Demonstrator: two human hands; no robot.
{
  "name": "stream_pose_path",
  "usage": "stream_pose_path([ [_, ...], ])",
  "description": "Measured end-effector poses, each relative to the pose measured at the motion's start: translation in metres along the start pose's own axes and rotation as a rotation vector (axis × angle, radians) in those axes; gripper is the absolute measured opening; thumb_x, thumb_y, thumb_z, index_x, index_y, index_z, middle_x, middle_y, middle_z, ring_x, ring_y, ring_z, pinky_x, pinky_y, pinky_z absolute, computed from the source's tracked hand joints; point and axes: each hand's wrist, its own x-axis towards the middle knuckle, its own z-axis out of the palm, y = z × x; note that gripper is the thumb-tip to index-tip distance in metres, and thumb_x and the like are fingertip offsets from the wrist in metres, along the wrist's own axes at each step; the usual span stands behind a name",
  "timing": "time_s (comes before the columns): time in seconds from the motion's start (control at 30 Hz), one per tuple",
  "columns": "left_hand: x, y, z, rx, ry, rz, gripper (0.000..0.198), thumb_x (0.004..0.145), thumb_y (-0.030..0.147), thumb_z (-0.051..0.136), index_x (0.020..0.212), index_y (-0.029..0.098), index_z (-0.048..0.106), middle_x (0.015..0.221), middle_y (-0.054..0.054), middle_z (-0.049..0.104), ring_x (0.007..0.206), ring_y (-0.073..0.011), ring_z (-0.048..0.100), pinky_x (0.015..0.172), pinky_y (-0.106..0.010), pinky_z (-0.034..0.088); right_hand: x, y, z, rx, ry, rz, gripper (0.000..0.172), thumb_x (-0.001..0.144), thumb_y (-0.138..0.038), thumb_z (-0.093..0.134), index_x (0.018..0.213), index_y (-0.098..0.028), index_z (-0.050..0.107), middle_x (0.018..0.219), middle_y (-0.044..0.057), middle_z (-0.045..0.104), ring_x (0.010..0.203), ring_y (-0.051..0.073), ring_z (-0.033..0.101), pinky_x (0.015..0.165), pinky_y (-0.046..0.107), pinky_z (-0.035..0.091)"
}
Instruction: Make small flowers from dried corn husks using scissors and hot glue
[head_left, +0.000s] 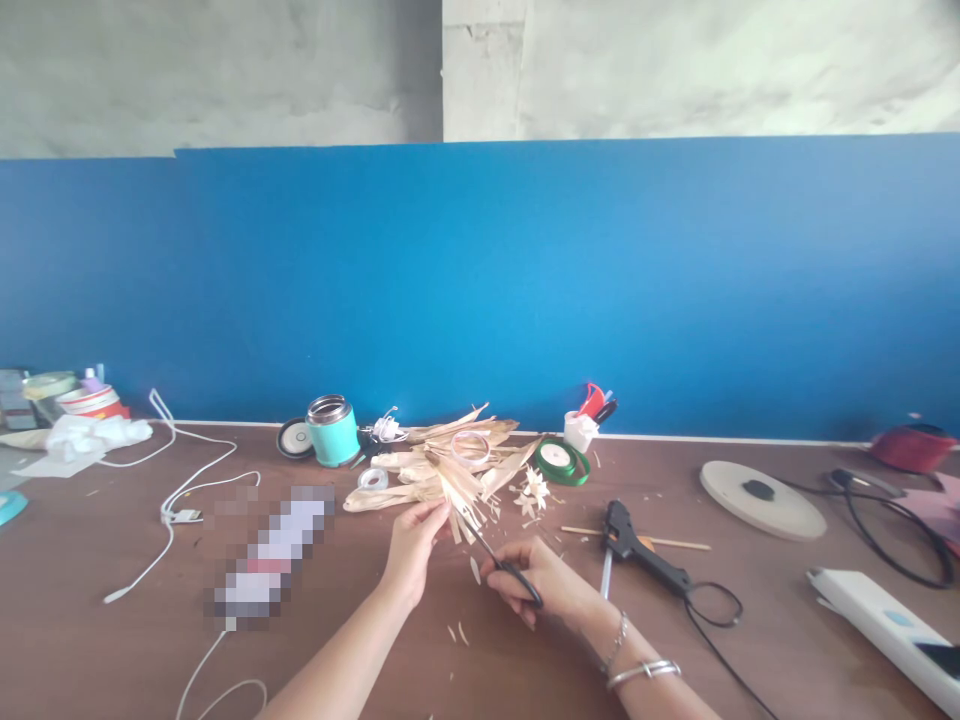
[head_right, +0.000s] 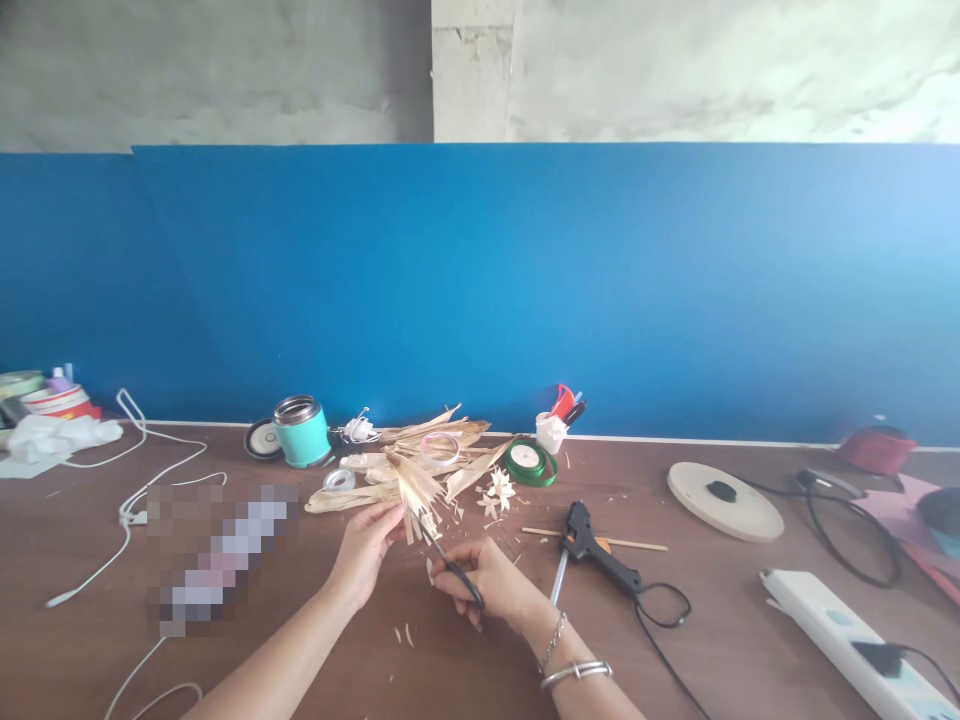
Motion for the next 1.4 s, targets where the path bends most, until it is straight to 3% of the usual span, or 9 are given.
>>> stream_pose_path([
  [0.63,-0.003,0.004,0.002,0.01,-0.017,0.018,0.028,0.06,0.037,0.076,0.078,0.015,0.072,0.073,-0.005,0.071,0.064,-0.0154,0.062,0.064,-0.026,0.045,0.002,0.006,-0.004,-0.01,-0.04,-0.078,0.026,0.071,-0.036,0.063,0.082,-0.013,0.066,0.042,-0.007,0.05,0.032,0.004,0.039,0.033,0.015,0.029],
  [0.9,-0.007,0.01,0.005,-0.007,-0.055,0.049,0.024,0.062,0.036,0.076,0.068,0.013,0.07,0.057,-0.001,0.064,0.053,-0.0117,0.056,0.055,-0.023,0.041,0.007,0.009,-0.002,0.039,-0.042,-0.114,0.014,0.07,-0.025,0.06,0.074,-0.013,0.065,0.035,-0.011,0.037,0.031,0.003,0.029,0.034,0.016,0.032],
  [1.2,0.0,0.006,0.0,-0.016,0.017,0.024,0.027,0.058,0.034,0.077,0.074,0.013,0.069,0.069,-0.003,0.067,0.063,-0.0142,0.06,0.06,-0.024,0.046,0.006,0.008,-0.003,-0.048,0.009,-0.035,0.021,0.07,-0.031,0.061,0.08,-0.014,0.067,0.043,-0.007,0.051,0.032,0.005,0.04,0.032,0.016,0.034],
  [1.4,0.001,0.009,-0.001,-0.107,0.097,0.012,0.024,0.058,0.033,0.077,0.066,0.015,0.064,0.063,-0.001,0.065,0.064,-0.0141,0.062,0.056,-0.021,0.044,0.003,0.003,-0.001,-0.042,0.025,0.012,0.026,0.068,-0.035,0.064,0.082,-0.014,0.067,0.044,-0.007,0.052,0.033,0.006,0.043,0.032,0.015,0.033],
])
